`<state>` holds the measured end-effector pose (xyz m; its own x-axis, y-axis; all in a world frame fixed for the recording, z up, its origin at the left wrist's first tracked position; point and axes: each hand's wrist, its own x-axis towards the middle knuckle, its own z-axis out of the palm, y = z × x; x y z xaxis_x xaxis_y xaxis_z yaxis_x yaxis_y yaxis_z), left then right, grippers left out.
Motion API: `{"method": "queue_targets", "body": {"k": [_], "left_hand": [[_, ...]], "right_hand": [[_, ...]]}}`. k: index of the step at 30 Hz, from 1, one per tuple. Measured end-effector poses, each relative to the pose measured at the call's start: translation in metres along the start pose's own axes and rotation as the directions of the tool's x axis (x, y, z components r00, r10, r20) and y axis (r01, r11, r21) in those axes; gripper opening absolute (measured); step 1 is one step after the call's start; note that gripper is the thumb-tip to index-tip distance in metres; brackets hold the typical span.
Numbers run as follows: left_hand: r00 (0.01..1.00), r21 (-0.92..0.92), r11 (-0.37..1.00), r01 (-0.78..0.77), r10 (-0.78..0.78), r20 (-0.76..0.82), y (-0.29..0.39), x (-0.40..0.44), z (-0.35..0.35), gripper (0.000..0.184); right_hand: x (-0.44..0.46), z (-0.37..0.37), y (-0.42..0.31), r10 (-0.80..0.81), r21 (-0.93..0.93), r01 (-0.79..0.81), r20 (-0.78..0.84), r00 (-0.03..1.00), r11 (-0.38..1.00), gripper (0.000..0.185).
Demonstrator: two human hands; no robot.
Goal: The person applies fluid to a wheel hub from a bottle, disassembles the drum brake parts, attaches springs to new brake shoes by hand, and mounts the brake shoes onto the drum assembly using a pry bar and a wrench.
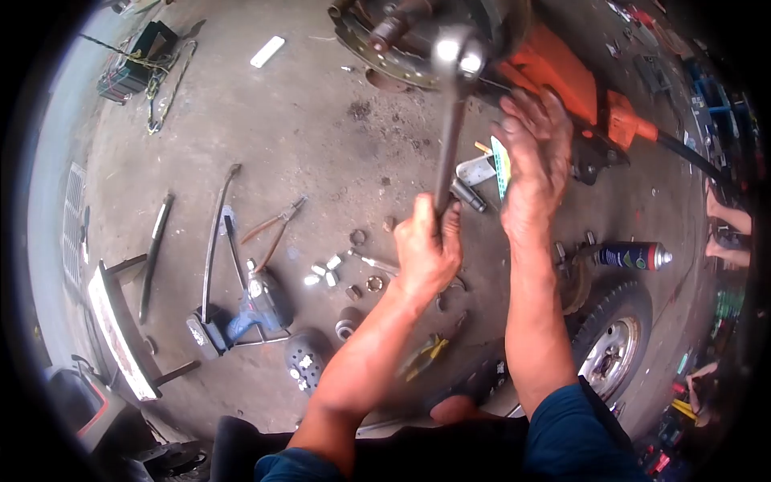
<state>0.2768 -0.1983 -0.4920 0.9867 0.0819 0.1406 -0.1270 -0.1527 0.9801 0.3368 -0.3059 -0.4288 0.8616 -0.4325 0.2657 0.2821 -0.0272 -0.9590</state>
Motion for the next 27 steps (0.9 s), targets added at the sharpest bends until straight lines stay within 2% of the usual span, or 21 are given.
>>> {"method": "queue_targets", "body": {"k": [3,4,5,8,9,11,12,13,14,15,18,19,20,21,22,23,24,25,26,27], "left_hand": [[0.977,-0.089,0.989,-0.118,0.100,-0.191,-0.022,-0.017,-0.004,0.008],[0.987,-0.133,0.988,-0.077,0.057,-0.152,-0.023,-0.022,-0.010,0.008],[0.986,-0.126,0.992,0.005,-0.026,-0.167,-0.025,-0.025,-0.014,0.009],[0.938,-0.142,0.968,0.208,-0.238,-0.252,-0.031,-0.023,-0.022,0.010],[0.909,-0.122,0.938,0.324,-0.344,-0.237,-0.030,-0.018,-0.028,0.011],[0.825,-0.091,0.849,0.520,-0.527,-0.206,-0.029,-0.008,-0.045,0.012],[0.799,-0.020,0.819,0.573,-0.564,-0.207,-0.036,-0.003,-0.054,0.012],[0.791,0.092,0.794,0.601,-0.573,-0.213,-0.043,0.002,-0.063,0.013],[0.783,0.201,0.758,0.620,-0.581,-0.223,-0.050,0.006,-0.071,0.013],[0.779,0.301,0.719,0.626,-0.579,-0.239,-0.059,0.009,-0.080,0.015],[0.786,0.611,0.541,0.577,-0.572,-0.236,-0.070,0.018,-0.098,0.017],[0.781,0.725,0.442,0.528,-0.589,-0.209,-0.064,0.024,-0.101,0.026],[0.905,0.752,0.526,0.397,-0.361,-0.225,-0.070,0.023,-0.104,0.032],[0.968,0.780,0.574,0.248,-0.108,-0.228,-0.076,0.022,-0.105,0.039],[0.954,0.490,0.859,0.146,0.008,-0.299,-0.064,0.041,-0.100,0.054],[0.944,0.084,0.979,0.185,-0.153,-0.291,-0.032,0.071,-0.093,0.058],[0.957,-0.123,0.974,0.191,-0.213,-0.198,0.013,0.097,-0.084,0.064],[0.960,-0.425,0.882,0.205,-0.266,-0.089,0.018,0.123,-0.074,0.066],[0.965,-0.597,0.763,0.249,-0.251,0.081,0.030,0.142,-0.066,0.065],[0.967,-0.667,0.704,0.245,-0.228,0.115,0.028,0.157,-0.056,0.055]], "right_hand": [[0.007,0.012,-0.004,0.026,0.046,-0.025,-0.019,0.999,0.999,0.065],[0.007,0.018,-0.005,0.045,0.078,-0.042,-0.033,0.998,0.996,0.067],[0.008,0.027,-0.011,0.023,0.005,-0.022,-0.068,0.997,1.000,0.060],[0.009,0.049,-0.006,0.039,0.034,-0.039,0.021,0.999,0.999,0.046],[0.011,0.060,-0.006,0.011,0.079,-0.007,-0.048,0.999,0.997,0.036],[0.015,0.070,-0.009,0.005,-0.013,-0.006,-0.080,0.997,1.000,0.034],[0.018,0.074,-0.009,-0.001,-0.061,-0.004,-0.095,0.996,0.998,0.033],[0.020,0.083,-0.001,-0.119,0.015,0.121,-0.110,0.987,0.992,0.029],[0.020,0.080,-0.005,-0.121,-0.068,0.119,-0.027,0.992,0.991,0.035],[0.019,0.073,-0.013,-0.114,-0.149,0.122,0.058,0.992,0.981,0.043],[0.029,0.072,0.002,-0.180,-0.186,0.191,0.075,0.981,0.964,0.046],[0.031,0.085,0.014,-0.188,-0.134,0.179,-0.053,0.981,0.975,0.035],[0.033,0.093,0.018,-0.190,-0.080,0.179,-0.179,0.965,0.981,0.029],[0.035,0.094,0.020,-0.219,-0.094,0.205,-0.176,0.960,0.974,0.029],[0.037,0.094,0.020,-0.246,-0.113,0.229,-0.173,0.954,0.967,0.030],[0.035,0.093,0.021,-0.264,-0.134,0.243,-0.167,0.950,0.961,0.031],[0.034,0.092,0.025,-0.275,-0.164,0.249,-0.159,0.948,0.954,0.030],[0.036,0.089,0.030,-0.295,-0.190,0.265,-0.155,0.943,0.945,0.030],[0.039,0.089,0.033,-0.315,-0.213,0.280,-0.151,0.937,0.936,0.029],[0.039,0.090,0.031,-0.275,-0.138,0.255,-0.145,0.951,0.957,0.032]]}}
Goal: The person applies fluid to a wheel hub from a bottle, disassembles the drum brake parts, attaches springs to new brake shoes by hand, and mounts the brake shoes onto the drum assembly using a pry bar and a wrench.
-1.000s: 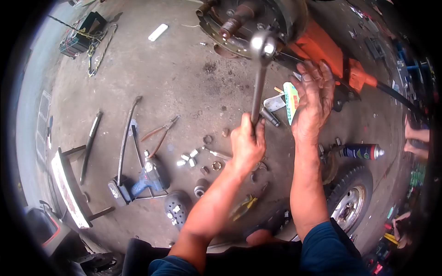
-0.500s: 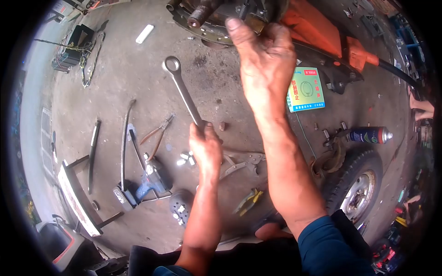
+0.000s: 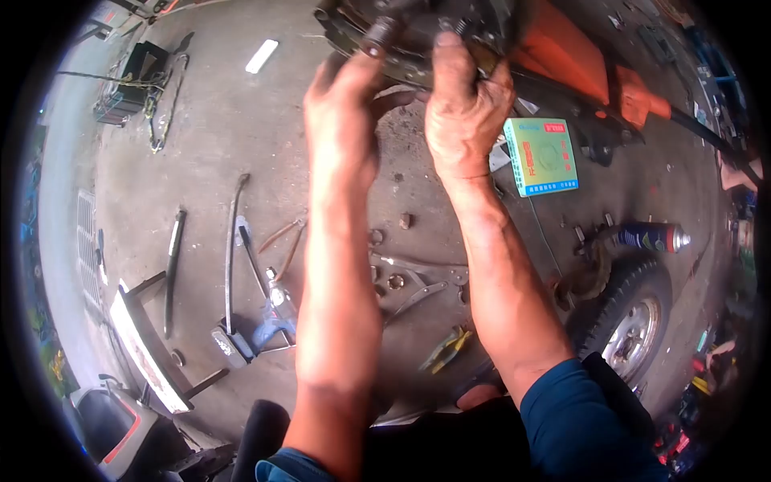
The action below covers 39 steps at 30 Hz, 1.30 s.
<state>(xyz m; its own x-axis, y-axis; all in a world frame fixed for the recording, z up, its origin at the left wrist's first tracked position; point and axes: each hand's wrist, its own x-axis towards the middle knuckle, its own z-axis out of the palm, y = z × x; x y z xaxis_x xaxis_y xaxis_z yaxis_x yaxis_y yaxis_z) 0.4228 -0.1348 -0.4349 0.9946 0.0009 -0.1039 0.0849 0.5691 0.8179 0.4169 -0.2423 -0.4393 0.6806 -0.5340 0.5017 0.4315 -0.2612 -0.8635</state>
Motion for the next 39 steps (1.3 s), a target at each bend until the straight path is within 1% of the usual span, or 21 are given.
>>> {"method": "queue_targets", "body": {"k": [1,3,4,8,9,11,14,18,22,25,26,29,30,31,32,33,34,35,36,37,39], "left_hand": [[0.995,0.004,0.999,-0.043,0.043,-0.094,-0.006,0.010,0.010,0.039],[0.991,0.080,0.989,-0.120,0.124,-0.042,-0.002,0.023,0.009,0.032],[0.984,0.069,0.984,-0.163,0.167,-0.065,0.005,0.027,0.011,0.032],[0.974,0.212,0.950,-0.227,0.218,0.069,0.020,0.051,0.013,0.025],[0.968,0.171,0.956,-0.238,0.220,0.119,0.017,0.060,0.008,0.031],[0.989,0.260,0.964,-0.053,0.015,0.147,0.024,0.061,0.009,0.060],[0.964,0.363,0.895,-0.259,0.216,0.155,0.022,0.061,0.004,0.029],[0.964,0.519,0.849,-0.106,-0.042,0.264,0.045,0.062,-0.003,0.030],[0.972,0.494,0.851,-0.178,0.073,0.223,0.043,0.059,0.004,0.028],[0.964,0.556,0.814,-0.169,0.019,0.265,0.052,0.058,0.005,0.028],[0.951,0.543,0.824,-0.162,-0.017,0.310,0.053,0.061,0.001,0.036],[0.957,0.678,0.732,-0.063,-0.148,0.250,0.068,0.049,-0.015,0.048],[0.966,0.609,0.790,-0.077,-0.092,0.242,0.063,0.046,-0.035,0.059],[0.991,0.621,0.782,-0.050,-0.039,0.128,0.057,0.038,-0.058,0.057],[0.998,0.670,0.741,-0.051,0.025,0.049,0.040,0.034,-0.092,0.052],[0.999,0.815,0.577,-0.046,0.024,0.040,0.009,0.036,-0.150,0.043],[0.997,0.904,0.422,0.066,-0.064,-0.043,-0.003,0.021,-0.181,0.039],[0.967,0.961,0.187,0.204,-0.192,-0.168,-0.011,0.007,-0.204,0.037],[0.981,0.986,0.095,0.138,-0.154,-0.122,-0.017,-0.016,-0.210,0.040],[0.956,0.983,-0.042,0.177,-0.230,-0.182,-0.021,-0.031,-0.202,0.045],[0.956,0.981,-0.138,0.140,-0.237,-0.170,-0.033,-0.046,-0.193,0.047]], "right_hand": [[-0.003,0.007,-0.009,0.027,0.042,-0.024,-0.077,0.997,0.999,0.034],[-0.003,0.006,-0.002,0.063,0.110,-0.057,-0.055,0.996,0.992,0.058],[-0.004,0.006,-0.006,0.083,0.108,-0.079,-0.030,0.996,0.991,0.058],[-0.003,0.012,0.004,-0.012,0.167,0.026,-0.083,0.996,0.986,0.044],[-0.002,0.014,0.003,-0.027,0.126,0.038,-0.087,0.996,0.991,0.041],[-0.003,0.014,0.003,-0.053,0.031,0.056,-0.091,0.994,0.998,0.036],[-0.001,0.012,0.003,-0.089,0.032,0.091,-0.043,0.995,0.995,0.036],[-0.004,0.009,-0.002,-0.035,0.011,0.035,-0.051,0.998,0.999,0.035],[-0.004,0.009,-0.006,0.092,0.119,-0.087,-0.032,0.995,0.989,0.038],[0.000,0.007,-0.001,-0.057,-0.033,0.055,-0.051,0.997,0.998,0.037],[-0.002,0.005,-0.004,-0.016,-0.033,0.015,-0.031,0.999,0.999,0.037],[-0.004,0.000,-0.012,0.066,-0.043,-0.065,0.005,0.998,0.997,0.036],[-0.002,0.000,-0.011,0.061,-0.047,-0.061,-0.002,0.998,0.997,0.036],[-0.002,0.001,-0.010,0.066,-0.052,-0.066,-0.003,0.998,0.996,0.036],[-0.003,-0.003,-0.010,0.062,-0.081,-0.060,0.025,0.998,0.995,0.037],[-0.003,-0.003,-0.011,0.089,-0.109,-0.088,0.010,0.996,0.990,0.034],[-0.003,-0.005,-0.010,0.090,-0.128,-0.085,0.033,0.995,0.988,0.037],[-0.003,-0.005,-0.010,0.084,-0.141,-0.076,0.056,0.995,0.987,0.042],[-0.005,-0.001,-0.015,0.090,-0.179,-0.085,0.017,0.996,0.980,0.043],[-0.004,-0.004,-0.010,0.080,-0.210,-0.073,0.024,0.997,0.975,0.044],[-0.006,-0.004,-0.012,0.171,-0.194,-0.163,0.025,0.985,0.967,0.045]]}}
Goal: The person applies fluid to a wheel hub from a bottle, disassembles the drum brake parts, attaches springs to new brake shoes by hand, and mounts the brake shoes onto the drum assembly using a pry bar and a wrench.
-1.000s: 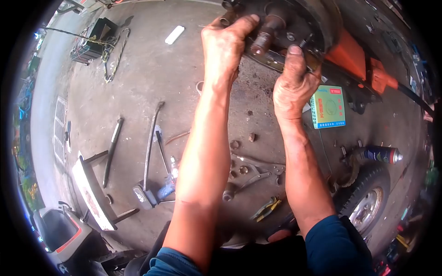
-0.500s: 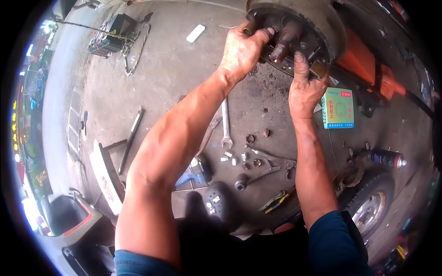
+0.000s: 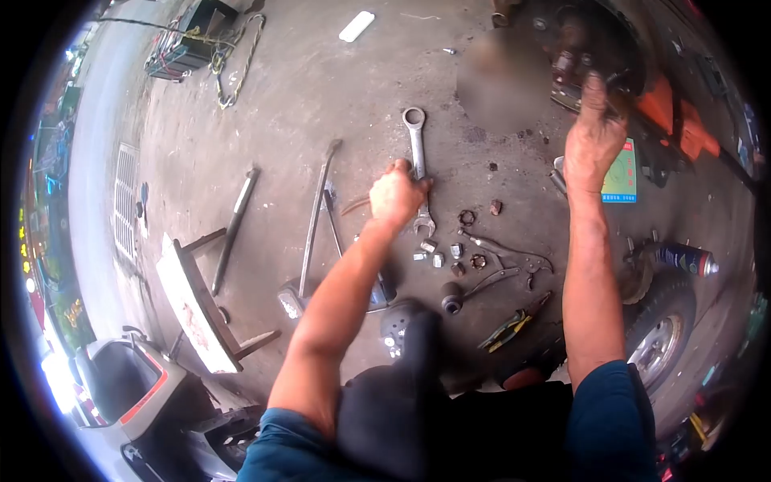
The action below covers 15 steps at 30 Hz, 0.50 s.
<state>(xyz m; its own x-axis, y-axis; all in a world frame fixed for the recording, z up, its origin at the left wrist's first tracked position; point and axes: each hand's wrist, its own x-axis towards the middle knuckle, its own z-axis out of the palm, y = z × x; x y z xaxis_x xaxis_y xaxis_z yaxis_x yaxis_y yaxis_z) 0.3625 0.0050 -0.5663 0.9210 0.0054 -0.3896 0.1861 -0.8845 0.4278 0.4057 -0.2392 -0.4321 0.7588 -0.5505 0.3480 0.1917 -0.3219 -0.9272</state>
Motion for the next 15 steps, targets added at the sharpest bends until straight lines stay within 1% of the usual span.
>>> {"method": "queue_targets", "body": {"k": [1,3,4,6,7,8,9,10,11,12,13,14,15], "left_hand": [[0.999,0.037,0.999,0.034,-0.035,0.028,0.002,0.002,0.004,0.046],[0.996,0.085,0.994,0.062,-0.067,0.056,0.018,0.024,0.012,0.044],[0.993,0.064,0.993,0.099,-0.103,0.063,0.026,0.032,0.012,0.043],[0.980,0.039,0.984,0.175,-0.178,0.091,0.031,0.039,0.006,0.040],[0.972,0.051,0.977,0.205,-0.210,0.109,0.035,0.038,-0.003,0.040],[0.964,-0.023,0.967,0.252,-0.249,0.091,0.028,0.045,0.000,0.034],[0.963,-0.090,0.960,0.264,-0.257,0.075,0.018,0.050,0.002,0.031],[0.961,-0.154,0.949,0.276,-0.269,0.062,0.008,0.055,0.005,0.028],[0.958,-0.322,0.906,0.275,-0.287,0.008,0.003,0.055,0.006,0.025],[0.973,-0.583,0.781,0.223,-0.210,0.091,-0.010,0.056,0.001,0.024],[0.986,-0.786,0.601,0.144,-0.158,0.059,-0.012,0.057,-0.012,0.021],[0.993,-0.927,0.371,0.059,-0.116,0.017,-0.009,0.056,-0.025,0.019],[0.983,-0.959,0.276,-0.058,-0.152,-0.103,0.006,0.050,-0.051,0.016]], "right_hand": [[-0.004,0.002,-0.001,-0.008,0.006,0.008,-0.016,1.000,1.000,0.045],[-0.003,0.004,0.003,-0.074,0.013,0.075,-0.064,0.995,0.997,0.045],[-0.002,0.003,0.003,-0.148,-0.029,0.147,-0.031,0.989,0.989,0.038],[-0.003,0.004,0.011,-0.114,0.105,0.111,0.028,0.993,0.988,0.031],[-0.006,0.004,0.013,-0.058,0.129,0.053,0.033,0.998,0.990,0.030],[-0.009,0.005,0.014,-0.001,0.155,-0.005,0.040,0.999,0.988,0.029],[-0.011,0.006,0.014,0.059,0.180,-0.067,0.051,0.997,0.981,0.028],[-0.012,0.008,0.011,0.070,0.218,-0.078,0.046,0.997,0.973,0.029],[-0.013,0.011,0.009,0.081,0.257,-0.089,0.041,0.996,0.962,0.030],[-0.014,0.014,0.007,0.092,0.298,-0.098,0.035,0.995,0.950,0.031],[-0.016,0.012,-0.012,0.210,0.264,-0.229,0.098,0.973,0.937,0.035],[-0.015,0.016,-0.015,0.246,0.282,-0.251,0.056,0.968,0.926,0.036],[-0.015,0.019,-0.017,0.286,0.298,-0.278,0.016,0.958,0.913,0.037]]}}
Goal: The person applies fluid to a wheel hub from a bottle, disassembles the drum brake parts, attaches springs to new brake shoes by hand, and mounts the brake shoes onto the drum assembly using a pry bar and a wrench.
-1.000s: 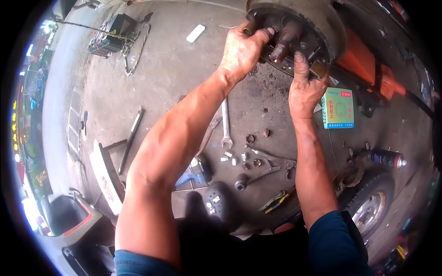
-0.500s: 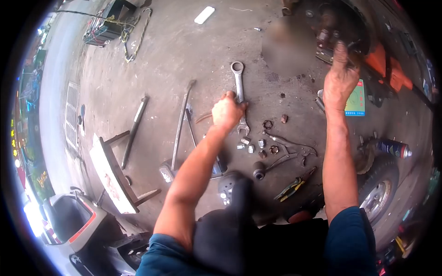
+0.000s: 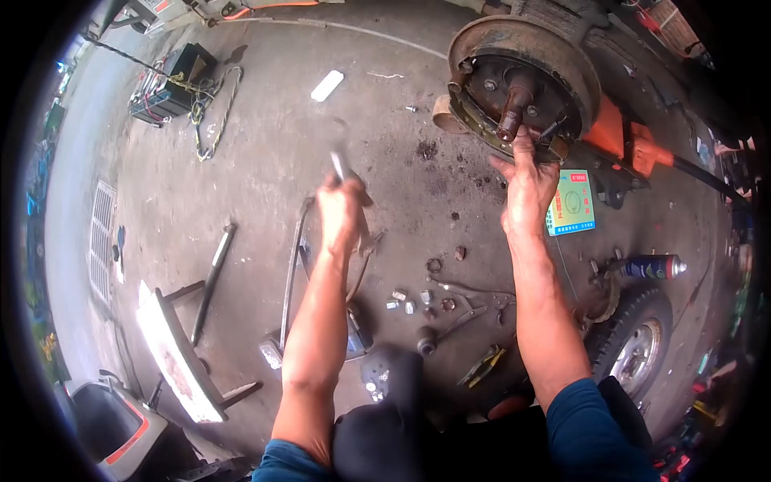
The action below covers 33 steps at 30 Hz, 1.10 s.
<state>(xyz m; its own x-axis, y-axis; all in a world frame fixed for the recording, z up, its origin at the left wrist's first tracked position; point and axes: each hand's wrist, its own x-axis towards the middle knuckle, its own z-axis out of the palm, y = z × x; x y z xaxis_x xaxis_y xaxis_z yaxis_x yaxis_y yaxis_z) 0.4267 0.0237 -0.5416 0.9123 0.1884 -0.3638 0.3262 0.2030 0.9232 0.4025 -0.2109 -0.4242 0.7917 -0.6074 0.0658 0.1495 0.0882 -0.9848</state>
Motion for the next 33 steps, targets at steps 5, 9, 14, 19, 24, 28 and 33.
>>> {"method": "queue_targets", "body": {"k": [5,9,14,19,24,28,33], "left_hand": [[0.974,-0.490,0.843,-0.224,0.184,-0.129,0.131,0.004,0.032,0.023],[0.974,-0.818,0.548,-0.176,0.217,-0.064,0.176,0.032,0.081,0.026],[0.995,-0.829,0.557,-0.043,0.097,0.014,0.180,0.034,0.129,0.028],[0.996,-0.814,0.577,0.063,0.020,0.092,0.173,0.059,0.139,0.028],[0.995,-0.828,0.557,0.064,0.030,0.097,0.157,-0.011,0.137,0.033],[0.977,-0.893,0.432,0.124,-0.209,0.035,0.153,-0.014,0.126,0.037],[0.980,-0.862,0.469,-0.194,0.125,-0.153,0.177,0.015,0.067,0.035]], "right_hand": [[-0.003,0.013,-0.003,0.131,0.062,-0.124,-0.124,0.984,0.990,0.038],[-0.003,0.014,-0.003,0.210,0.054,-0.205,-0.108,0.972,0.977,0.037],[-0.006,0.016,-0.004,0.239,0.045,-0.235,-0.129,0.963,0.971,0.039],[-0.003,0.016,-0.001,0.262,0.084,-0.253,-0.115,0.958,0.964,0.038],[-0.007,0.007,0.015,0.227,0.070,-0.218,-0.160,0.961,0.973,0.039],[-0.008,0.016,0.002,0.282,0.133,-0.261,-0.179,0.943,0.956,0.040],[-0.007,0.013,0.002,0.190,0.171,-0.176,-0.067,0.980,0.969,0.041]]}}
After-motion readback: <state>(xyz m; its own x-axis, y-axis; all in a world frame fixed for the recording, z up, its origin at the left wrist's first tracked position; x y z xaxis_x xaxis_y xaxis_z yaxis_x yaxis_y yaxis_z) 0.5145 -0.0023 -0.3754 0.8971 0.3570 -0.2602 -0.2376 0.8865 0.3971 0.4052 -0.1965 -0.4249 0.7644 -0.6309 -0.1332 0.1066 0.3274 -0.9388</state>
